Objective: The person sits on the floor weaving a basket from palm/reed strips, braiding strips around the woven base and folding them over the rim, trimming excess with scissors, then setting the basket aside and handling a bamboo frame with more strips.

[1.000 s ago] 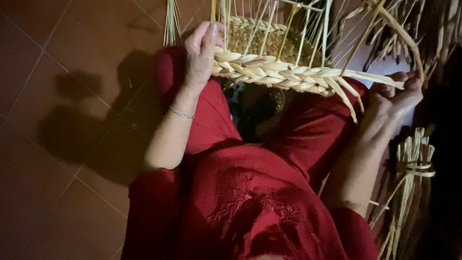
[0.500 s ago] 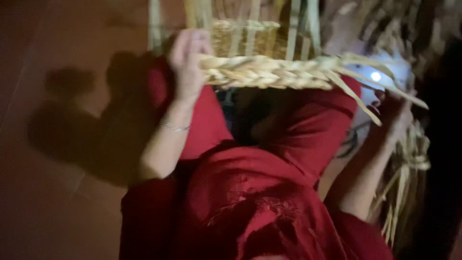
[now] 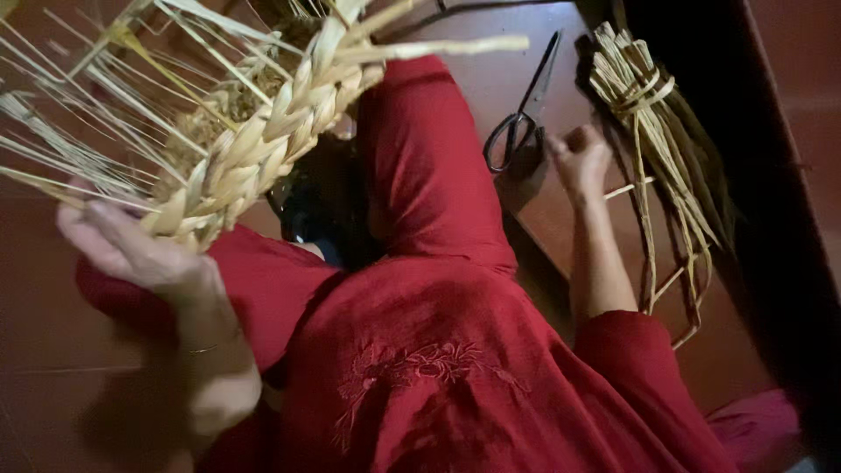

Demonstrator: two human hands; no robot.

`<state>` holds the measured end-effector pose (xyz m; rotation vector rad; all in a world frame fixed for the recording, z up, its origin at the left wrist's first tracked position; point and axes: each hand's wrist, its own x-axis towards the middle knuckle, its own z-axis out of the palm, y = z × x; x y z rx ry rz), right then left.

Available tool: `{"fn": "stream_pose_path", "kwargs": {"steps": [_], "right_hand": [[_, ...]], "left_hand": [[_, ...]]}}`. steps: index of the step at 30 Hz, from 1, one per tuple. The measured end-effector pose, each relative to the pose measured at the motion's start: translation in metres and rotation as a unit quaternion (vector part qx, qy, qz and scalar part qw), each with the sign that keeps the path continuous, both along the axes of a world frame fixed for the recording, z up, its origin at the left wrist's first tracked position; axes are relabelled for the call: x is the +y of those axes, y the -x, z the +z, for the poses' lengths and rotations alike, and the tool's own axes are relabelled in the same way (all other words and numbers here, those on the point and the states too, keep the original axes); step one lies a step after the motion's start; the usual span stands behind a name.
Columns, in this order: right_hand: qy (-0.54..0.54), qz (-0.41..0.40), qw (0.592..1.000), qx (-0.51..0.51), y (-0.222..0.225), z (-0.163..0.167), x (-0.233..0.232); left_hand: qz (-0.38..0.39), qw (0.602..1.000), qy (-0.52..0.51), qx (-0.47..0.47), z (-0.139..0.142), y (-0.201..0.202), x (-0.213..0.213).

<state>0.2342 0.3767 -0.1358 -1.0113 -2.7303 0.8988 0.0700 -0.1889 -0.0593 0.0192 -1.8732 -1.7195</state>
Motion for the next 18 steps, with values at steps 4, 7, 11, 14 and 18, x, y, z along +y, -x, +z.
{"fn": "stream_pose_path", "kwargs": {"steps": [4, 7, 11, 14, 18], "right_hand": [[-0.046, 0.047, 0.994, -0.087, 0.007, -0.014, -0.036], [-0.101, 0.101, 0.985, -0.097, 0.030, -0.025, -0.043], [-0.008, 0.071, 0.993, -0.094, 0.047, -0.027, -0.031], [0.172, 0.007, 0.985, 0.032, 0.051, -0.017, -0.022], [0.360, -0.186, 0.909, 0.093, 0.046, 0.014, 0.000]], "left_hand": [[-0.052, 0.994, -0.015, -0.096, 0.008, -0.031, 0.035], [-0.103, 0.977, -0.103, -0.154, 0.011, -0.051, 0.064], [-0.115, 0.970, -0.080, -0.201, 0.027, -0.057, 0.083], [-0.136, 0.965, -0.053, -0.216, 0.045, -0.049, 0.083], [-0.199, 0.959, -0.085, -0.184, 0.062, -0.038, 0.081]]}}
